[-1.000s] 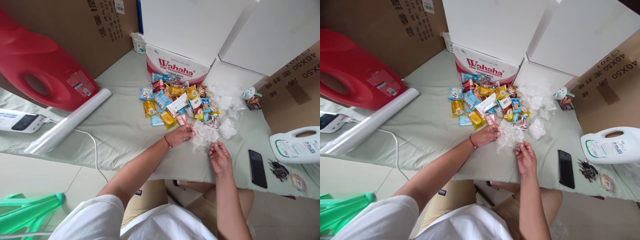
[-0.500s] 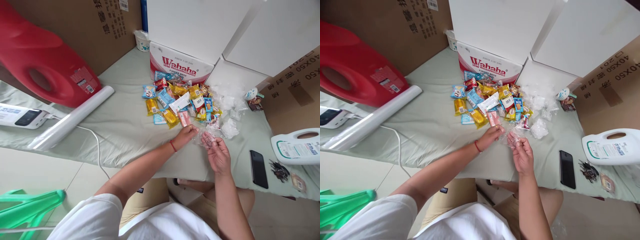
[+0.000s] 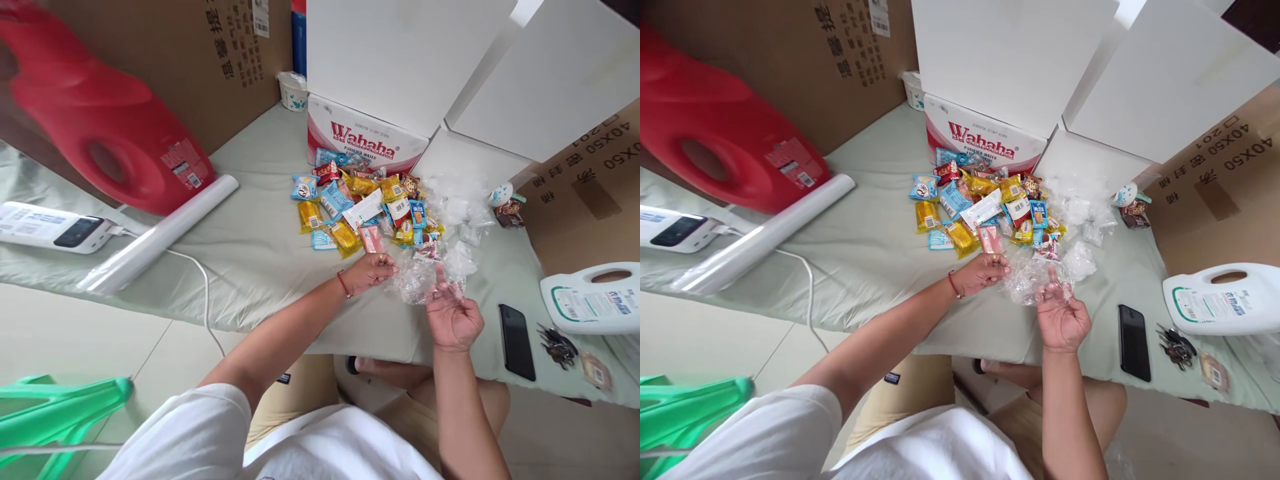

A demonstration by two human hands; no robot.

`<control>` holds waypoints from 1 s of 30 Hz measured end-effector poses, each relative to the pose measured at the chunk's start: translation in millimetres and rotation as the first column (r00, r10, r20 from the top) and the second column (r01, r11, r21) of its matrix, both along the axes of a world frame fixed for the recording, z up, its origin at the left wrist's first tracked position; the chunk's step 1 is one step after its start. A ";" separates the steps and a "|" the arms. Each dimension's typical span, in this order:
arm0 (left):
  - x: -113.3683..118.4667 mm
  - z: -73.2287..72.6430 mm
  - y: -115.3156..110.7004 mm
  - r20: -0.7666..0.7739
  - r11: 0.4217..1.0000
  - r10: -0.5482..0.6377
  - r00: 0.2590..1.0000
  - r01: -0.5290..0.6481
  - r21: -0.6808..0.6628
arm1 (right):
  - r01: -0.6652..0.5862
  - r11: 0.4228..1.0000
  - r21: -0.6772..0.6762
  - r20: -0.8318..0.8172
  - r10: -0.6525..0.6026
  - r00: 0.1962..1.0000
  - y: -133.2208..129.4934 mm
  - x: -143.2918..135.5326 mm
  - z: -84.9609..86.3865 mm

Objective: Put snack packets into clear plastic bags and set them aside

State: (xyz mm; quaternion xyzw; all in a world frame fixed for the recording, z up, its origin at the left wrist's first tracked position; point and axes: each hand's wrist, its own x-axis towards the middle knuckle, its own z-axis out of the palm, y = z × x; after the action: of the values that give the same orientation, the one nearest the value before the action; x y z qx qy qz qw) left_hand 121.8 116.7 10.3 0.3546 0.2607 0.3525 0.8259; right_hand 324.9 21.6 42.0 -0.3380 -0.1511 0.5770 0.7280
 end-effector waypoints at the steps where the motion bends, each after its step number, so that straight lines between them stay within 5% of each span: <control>1: -1.1 -0.2 1.6 0.009 1.000 0.022 1.000 -0.022 0.002 | 0.010 1.000 0.006 -0.017 -0.010 1.000 0.1 2.7 -0.1; 9: -8.5 3.9 8.9 0.144 0.980 0.194 0.970 -0.198 0.016 | 0.132 0.990 -0.053 -0.046 -0.134 0.990 -9.0 27.4 -5.7; 15: -6.9 3.4 12.0 0.134 0.962 0.268 0.954 -0.258 -0.085 | 0.166 0.979 -0.116 0.046 -0.162 0.986 -25.2 41.1 -14.8; 22: -10.4 11.7 19.1 0.056 0.865 0.424 0.904 -0.386 -0.321 | 0.138 0.956 -0.257 0.210 -0.085 0.974 -59.0 73.9 -32.2; 26: -18.8 23.4 15.4 0.068 0.861 0.369 0.927 -0.313 -0.401 | 0.096 0.927 -0.363 0.265 0.004 0.964 -79.6 91.2 -22.3; 30: -32.6 45.5 -19.7 0.057 0.786 0.419 0.906 -0.331 -0.522 | 0.118 0.899 -0.422 0.293 0.012 0.956 -88.7 93.0 0.5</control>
State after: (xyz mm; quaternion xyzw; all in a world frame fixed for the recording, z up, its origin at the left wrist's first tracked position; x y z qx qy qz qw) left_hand 89.2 97.0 55.9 0.0379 0.3371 0.4588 0.8212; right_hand 418.0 -67.1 42.6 -0.5762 -0.1135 0.5204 0.6199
